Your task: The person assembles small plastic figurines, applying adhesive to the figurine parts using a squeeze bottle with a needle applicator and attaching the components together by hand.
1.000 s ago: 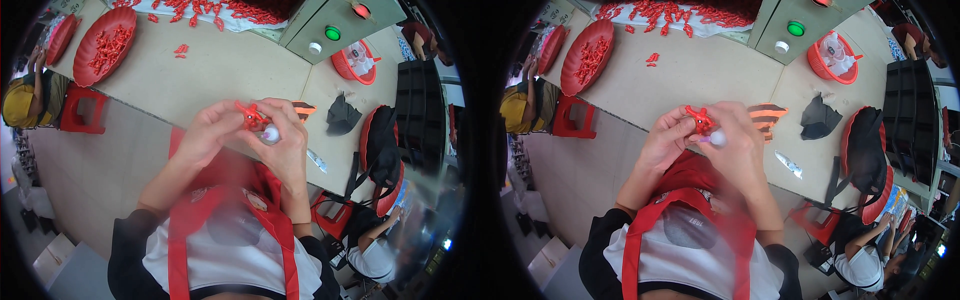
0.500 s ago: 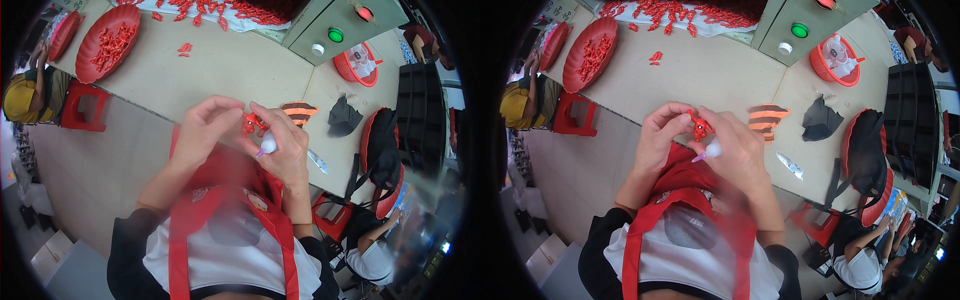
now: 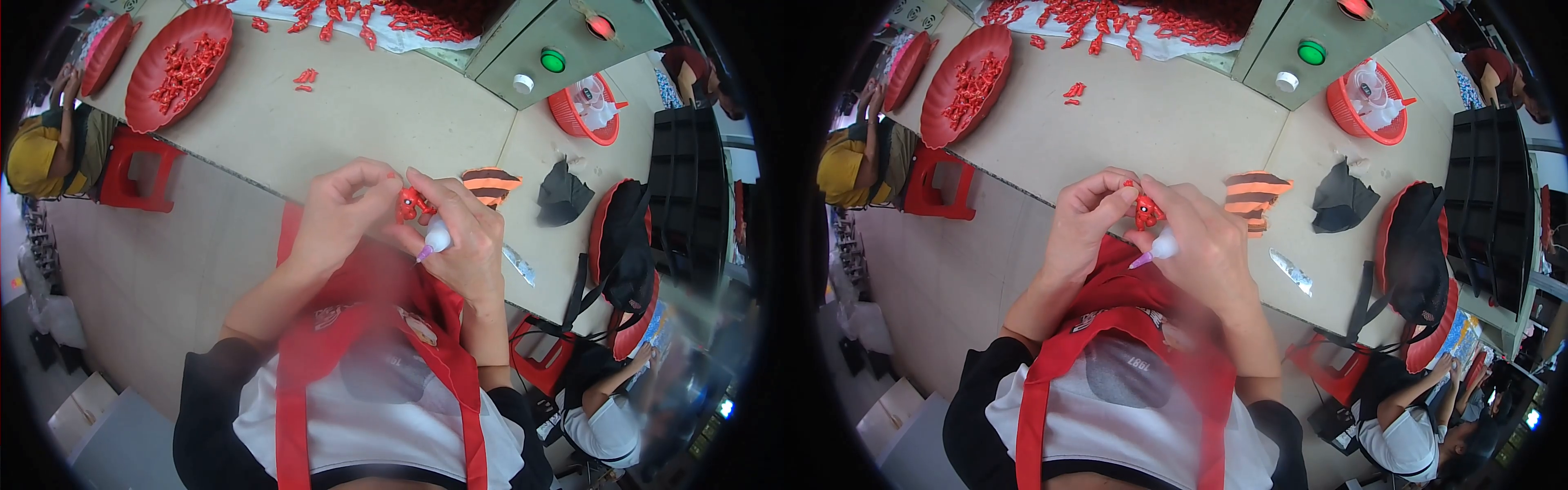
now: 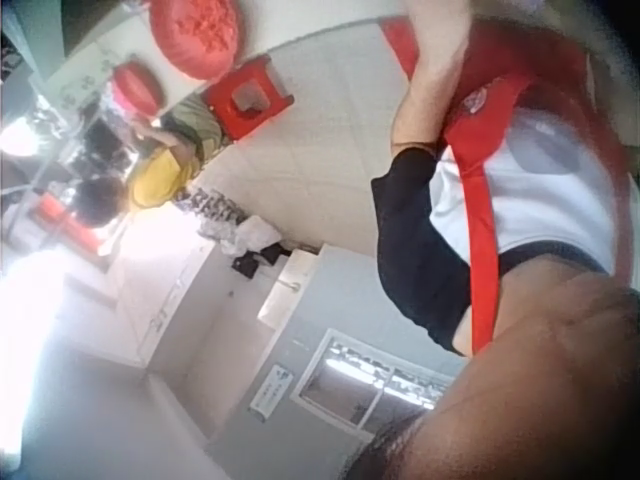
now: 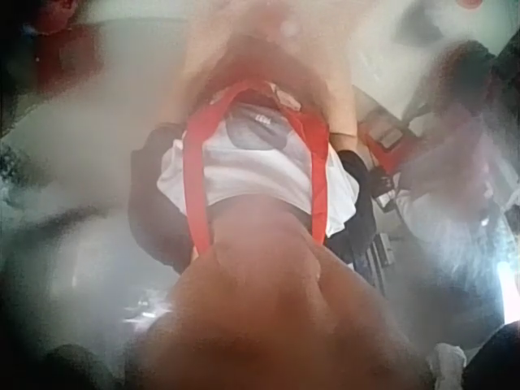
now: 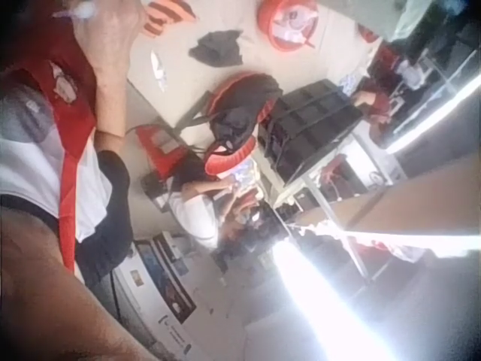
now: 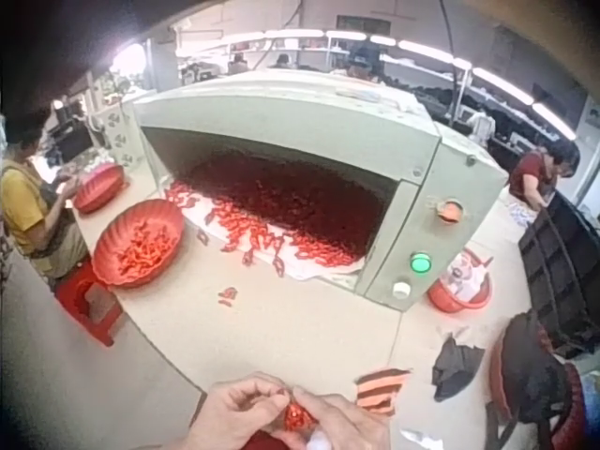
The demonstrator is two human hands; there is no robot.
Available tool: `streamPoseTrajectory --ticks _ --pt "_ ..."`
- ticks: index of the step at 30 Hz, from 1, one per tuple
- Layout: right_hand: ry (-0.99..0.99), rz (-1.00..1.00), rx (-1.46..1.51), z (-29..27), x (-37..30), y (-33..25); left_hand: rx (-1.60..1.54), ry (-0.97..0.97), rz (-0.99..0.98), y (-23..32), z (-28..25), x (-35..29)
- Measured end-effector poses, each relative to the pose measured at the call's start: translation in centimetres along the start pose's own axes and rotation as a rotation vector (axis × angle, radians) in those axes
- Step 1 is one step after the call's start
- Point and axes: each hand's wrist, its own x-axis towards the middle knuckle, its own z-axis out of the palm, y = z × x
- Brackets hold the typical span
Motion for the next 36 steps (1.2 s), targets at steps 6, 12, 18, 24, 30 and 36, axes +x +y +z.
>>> streamPoseTrajectory --ticks 6,12,18,24,30,36 --pt "-0.017 0.022 -0.068 -0.1 0.3 0.0 -0.228 -0.042 -0.156 -0.3 0.4 -0.2" --pt "0.071 0.062 0.043 -0.1 0.4 -0.8 -0.24 -0.115 0.059 -0.8 0.2 -0.2" --pt "0.096 0.115 0.415 -0.3 -0.6 -0.6 -0.007 -0.197 0.677 -1.8 -0.5 0.0" --pt "0.047 0.204 0.669 -0.2 -1.2 -0.7 0.241 -0.2 0.9 -2.1 -1.0 0.0" --pt "-0.05 0.619 0.943 -0.8 -0.9 -1.4 0.358 -0.165 1.047 -1.9 -0.9 0.2" --pt "-0.081 0.632 0.951 -1.0 -0.4 -1.1 0.478 -0.243 1.076 -1.8 -1.9 0.6"
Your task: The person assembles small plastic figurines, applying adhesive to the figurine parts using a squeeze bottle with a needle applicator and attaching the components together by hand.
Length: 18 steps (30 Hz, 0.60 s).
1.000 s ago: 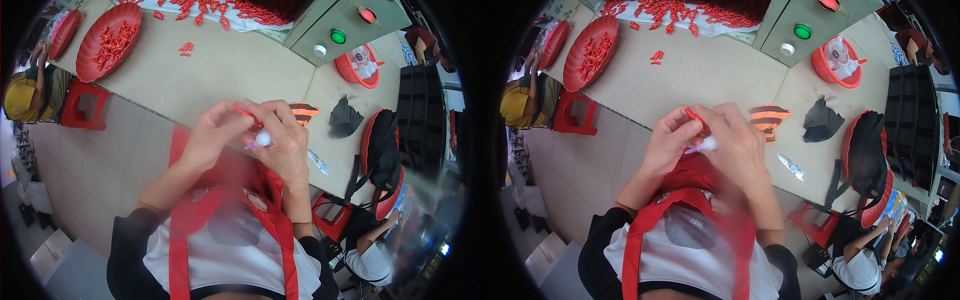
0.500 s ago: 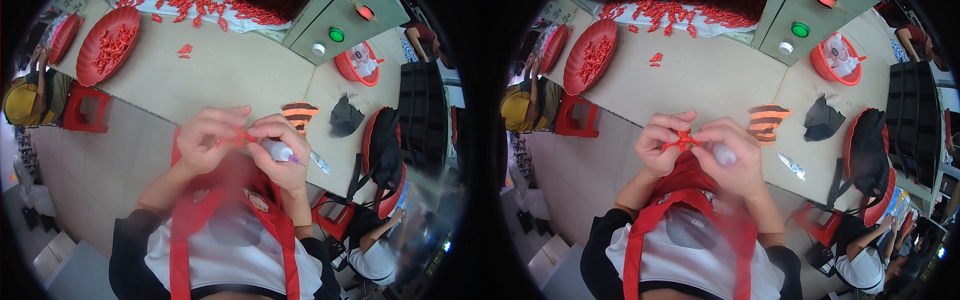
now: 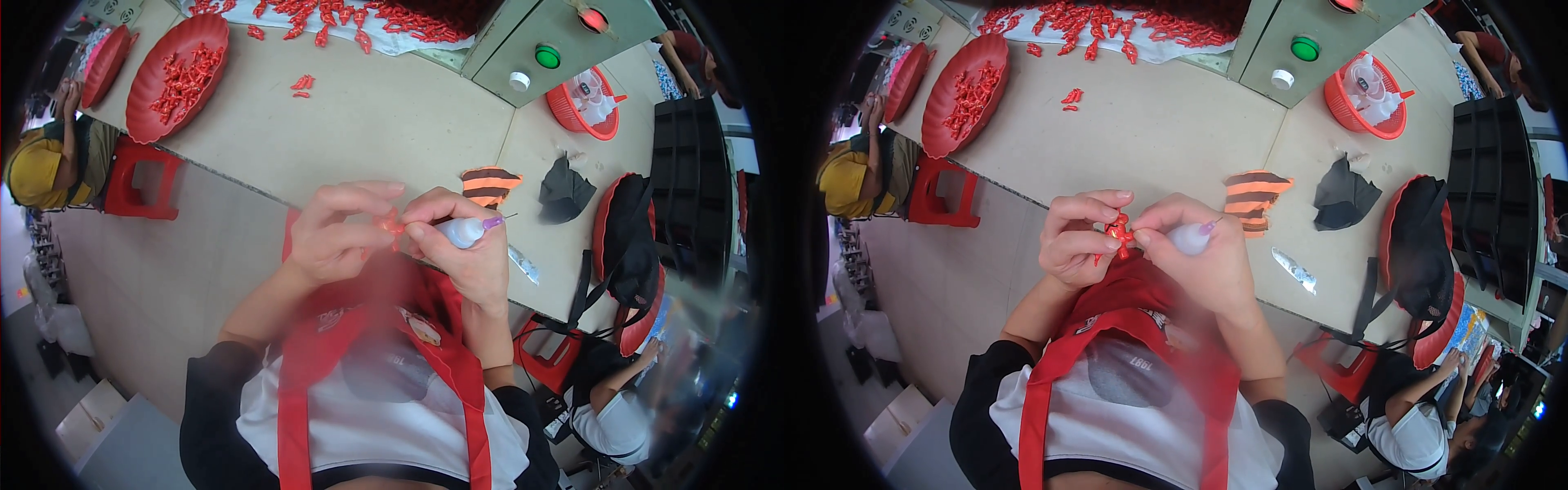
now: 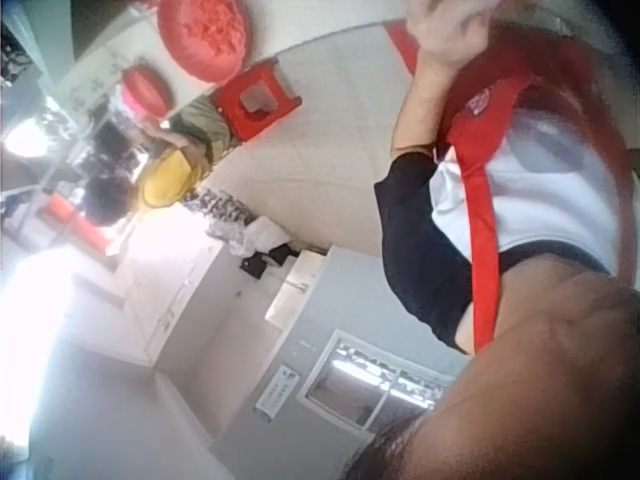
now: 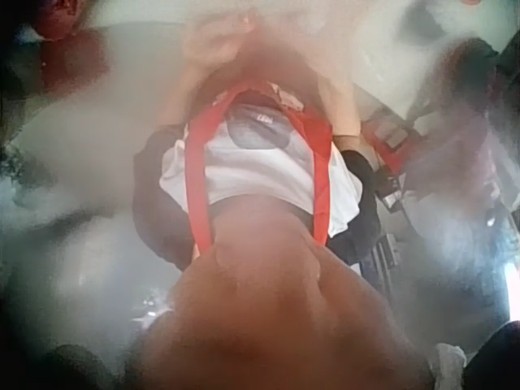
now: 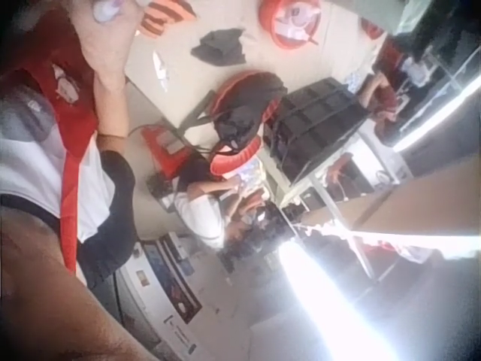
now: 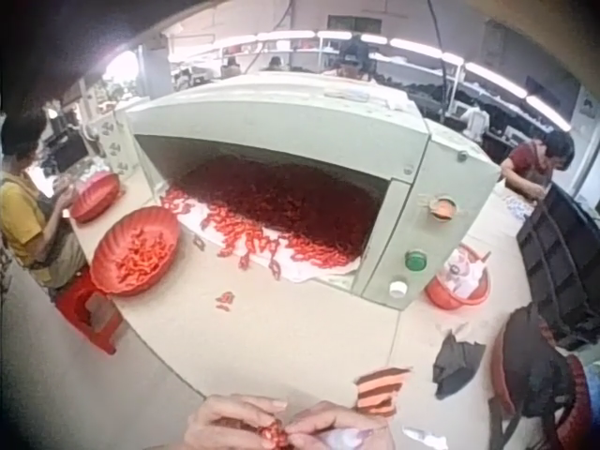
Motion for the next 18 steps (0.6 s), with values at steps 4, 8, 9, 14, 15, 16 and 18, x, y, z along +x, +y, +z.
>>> streamPoseTrajectory --ticks 4,8,9,14,15,16,18 --pt "-0.032 0.023 -0.024 0.2 0.3 -0.2 -0.018 0.06 -0.056 0.6 0.0 0.0" --pt "-0.011 0.034 -0.046 0.1 0.3 0.5 -0.039 0.088 -0.146 0.6 0.1 0.1" --pt "0.055 0.072 -0.04 0.3 0.5 0.6 -0.008 0.102 -0.137 0.2 -0.9 0.4" --pt "0.192 -0.005 -0.084 0.3 1.0 0.8 0.433 0.413 -0.534 -5.1 -11.6 3.4" --pt "0.204 -0.007 -0.107 -0.4 1.0 1.1 0.659 0.46 -0.599 -6.9 -15.3 3.4" --pt "0.212 -0.011 -0.121 -0.8 1.1 1.3 0.916 0.429 -0.708 -7.4 -18.6 3.9" --pt "0.215 -0.01 -0.143 -1.0 1.2 1.4 1.209 0.344 -0.876 -8.6 -23.9 3.8"
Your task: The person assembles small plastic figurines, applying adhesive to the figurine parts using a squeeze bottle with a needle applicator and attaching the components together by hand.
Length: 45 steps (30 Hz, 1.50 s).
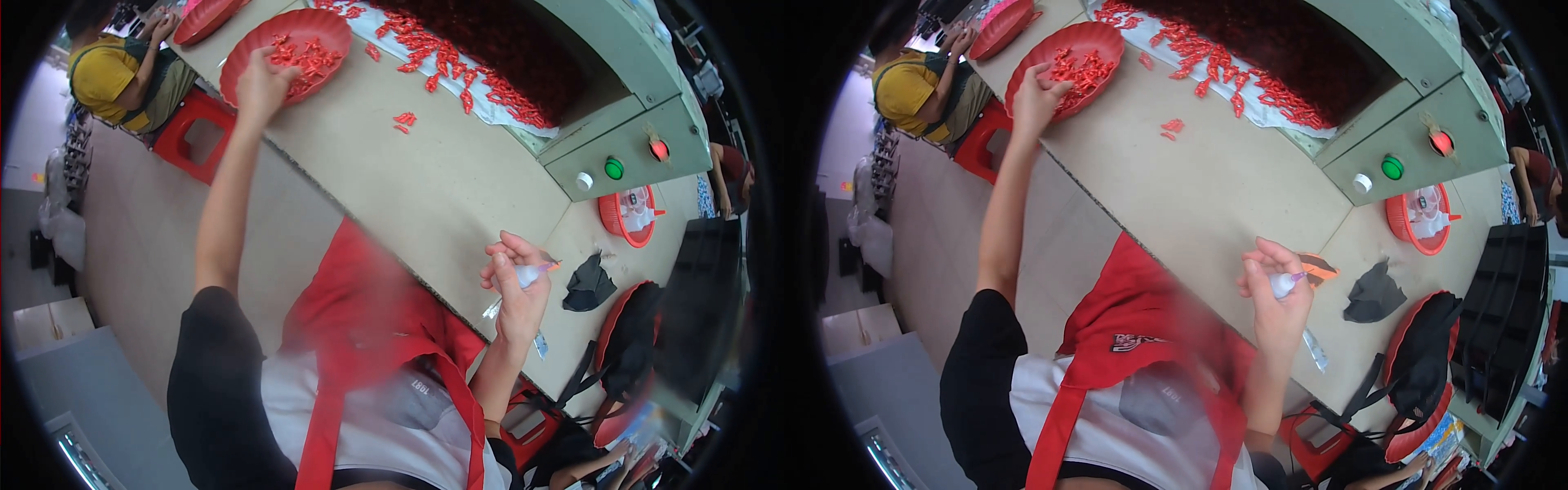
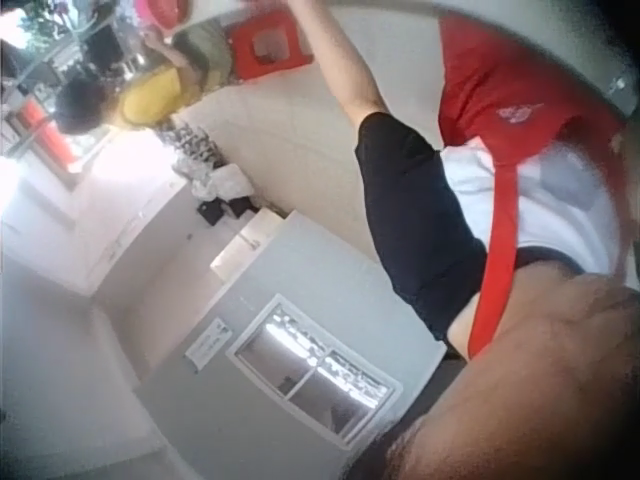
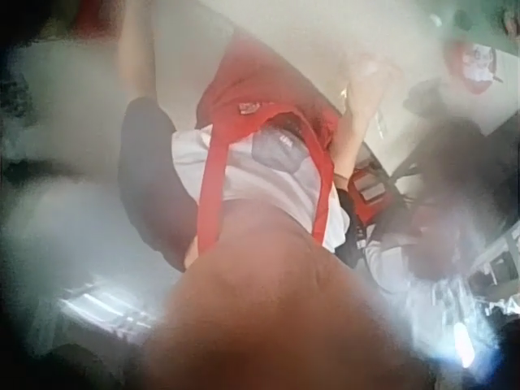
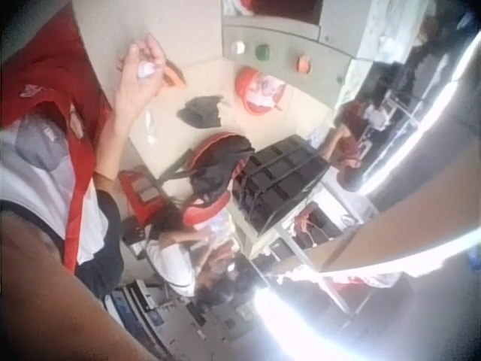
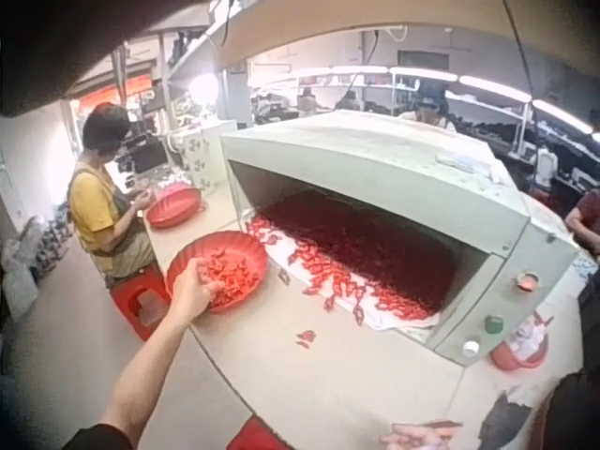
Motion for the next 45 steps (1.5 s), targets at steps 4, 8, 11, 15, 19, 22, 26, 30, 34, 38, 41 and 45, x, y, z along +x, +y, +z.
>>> streamPoseTrajectory --ticks 4,8,11,15,19,22,26,30,34,38,41,45 --pt "0.0 0.036 -0.008 0.0 0.2 0.0 0.261 -0.131 -0.048 -0.6 0.2 2.6" --pt "-0.018 0.059 -0.015 0.1 0.3 0.4 0.267 0.202 0.33 4.4 2.4 1.5" --pt "-0.037 0.049 -0.002 0.4 0.2 0.4 -0.136 -0.126 0.411 11.2 7.4 0.7" --pt "-0.026 0.037 -0.043 0.0 -0.8 0.2 -0.211 -0.234 0.452 18.8 12.9 -1.3" --pt "0.042 0.054 -0.042 -1.7 -1.9 0.4 0.152 -0.351 0.409 21.7 13.8 -1.6" --pt "0.085 0.047 0.023 -2.2 -2.5 0.3 0.142 -0.343 0.367 21.0 13.9 -1.3" --pt "0.119 -0.054 0.012 -2.8 -2.4 0.9 -0.911 -0.709 0.142 19.1 9.9 -5.1" --pt "0.057 -0.207 -0.024 -2.9 -2.4 0.9 -1.998 -1.41 -0.323 16.5 3.5 -14.3" --pt "0.025 -0.216 0.082 -2.4 -2.4 -0.8 -2.238 -1.519 -0.769 15.6 2.5 -19.7" --pt "0.054 -0.202 0.257 -2.7 -2.6 -0.6 -2.206 -1.399 -1.163 16.3 1.4 -20.2" --pt "0.081 -0.203 0.288 -2.3 -3.1 -0.8 -2.092 -1.379 -1.16 17.0 0.6 -19.9" --pt "0.108 -0.223 0.279 -1.7 -3.7 -1.4 -2.094 -1.462 -0.785 15.6 1.1 -20.3"
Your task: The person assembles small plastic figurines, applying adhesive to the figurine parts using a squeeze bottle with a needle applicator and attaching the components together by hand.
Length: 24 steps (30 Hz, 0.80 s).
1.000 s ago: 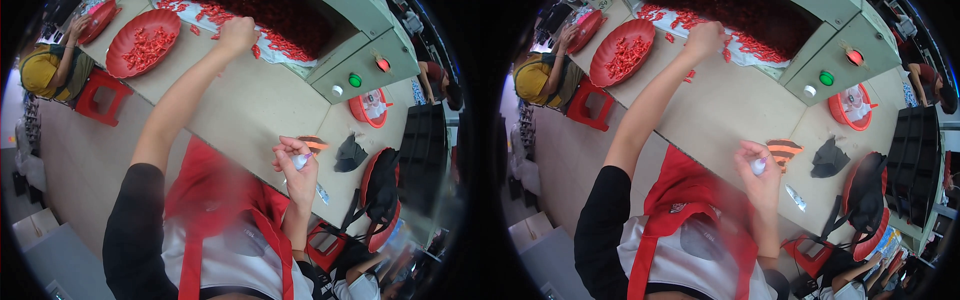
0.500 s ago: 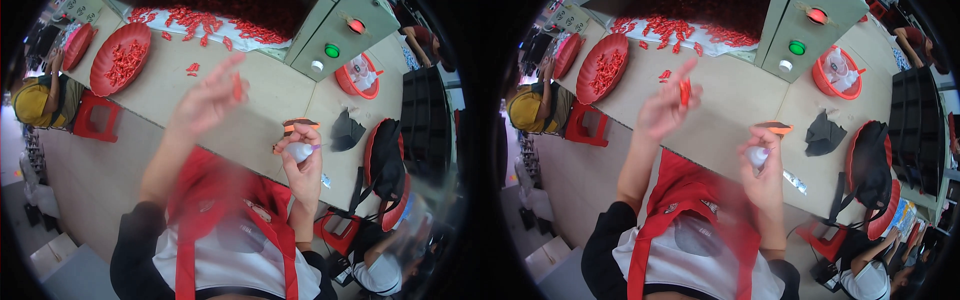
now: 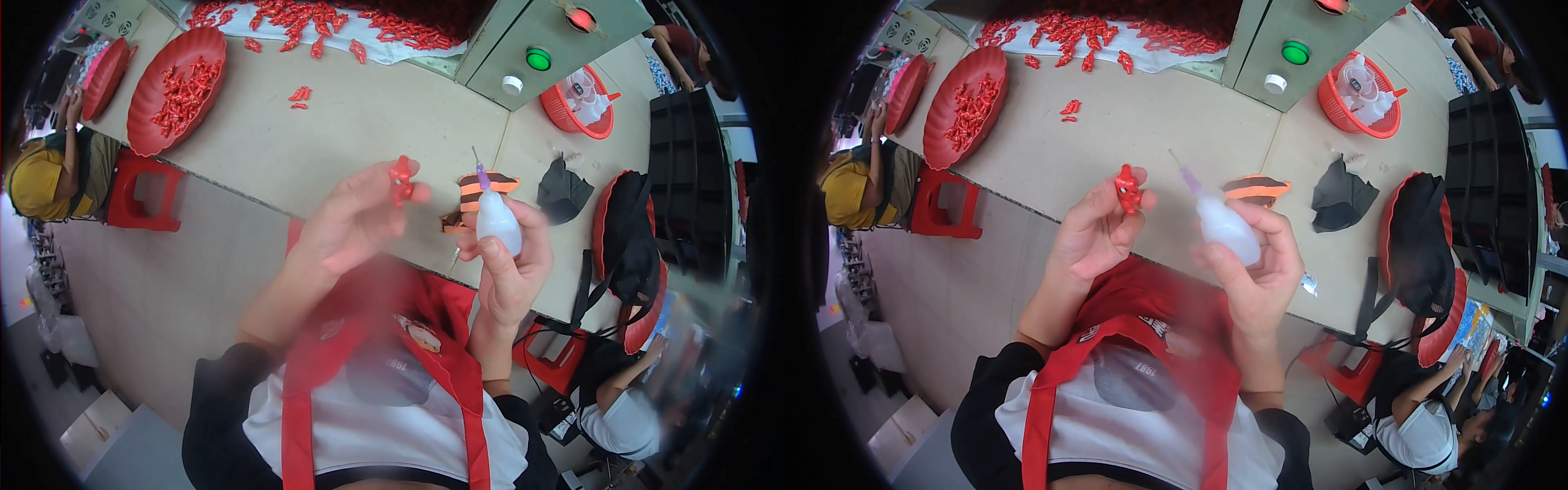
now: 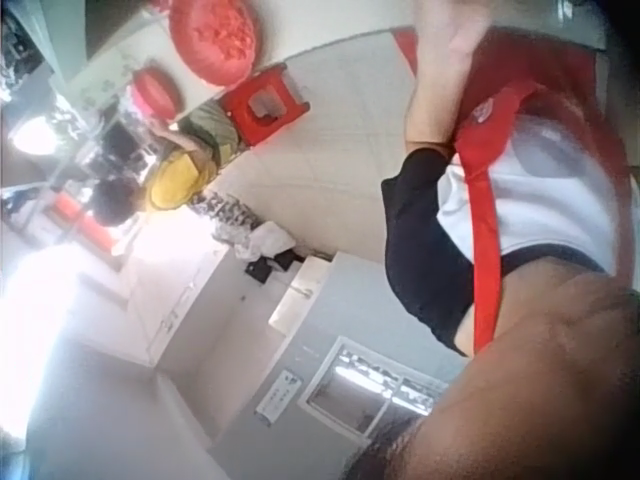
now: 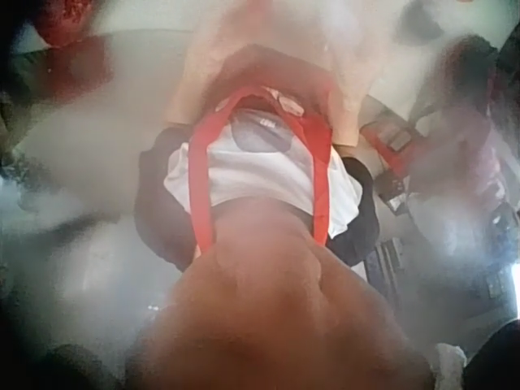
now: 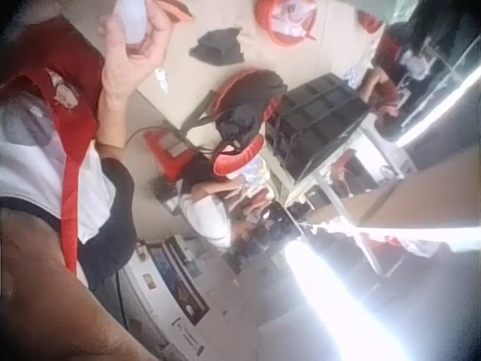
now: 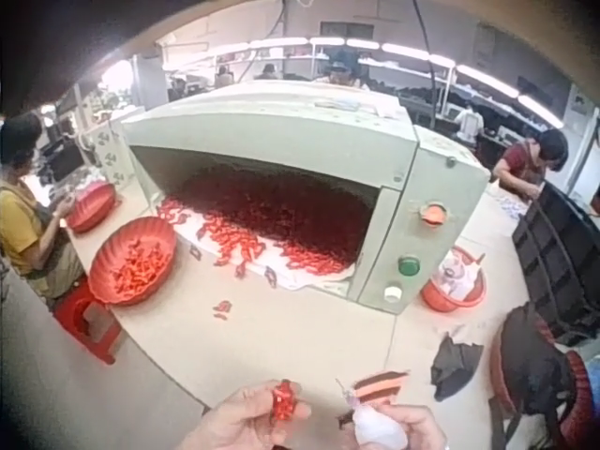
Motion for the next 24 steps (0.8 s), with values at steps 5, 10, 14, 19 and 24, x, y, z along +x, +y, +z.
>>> streamPoseTrajectory --ticks 5,10,14,19,24 --pt "0.188 -0.211 -0.262 -0.2 -0.7 0.3 0.068 0.183 -0.039 -0.4 1.4 0.1" --pt "0.258 -0.482 -0.442 1.0 -1.3 0.1 0.225 0.138 0.051 -0.6 1.8 -0.3" --pt "0.067 -0.591 -0.75 0.8 -1.6 -0.6 0.329 0.194 0.091 -0.7 2.6 -0.3" --pt "0.029 -0.592 -0.779 1.2 -1.3 -1.0 0.399 0.231 0.163 -0.8 2.9 -0.4" --pt "0.014 -0.603 -0.778 1.2 -1.1 -0.9 0.419 0.217 0.176 -0.9 2.8 -0.4"
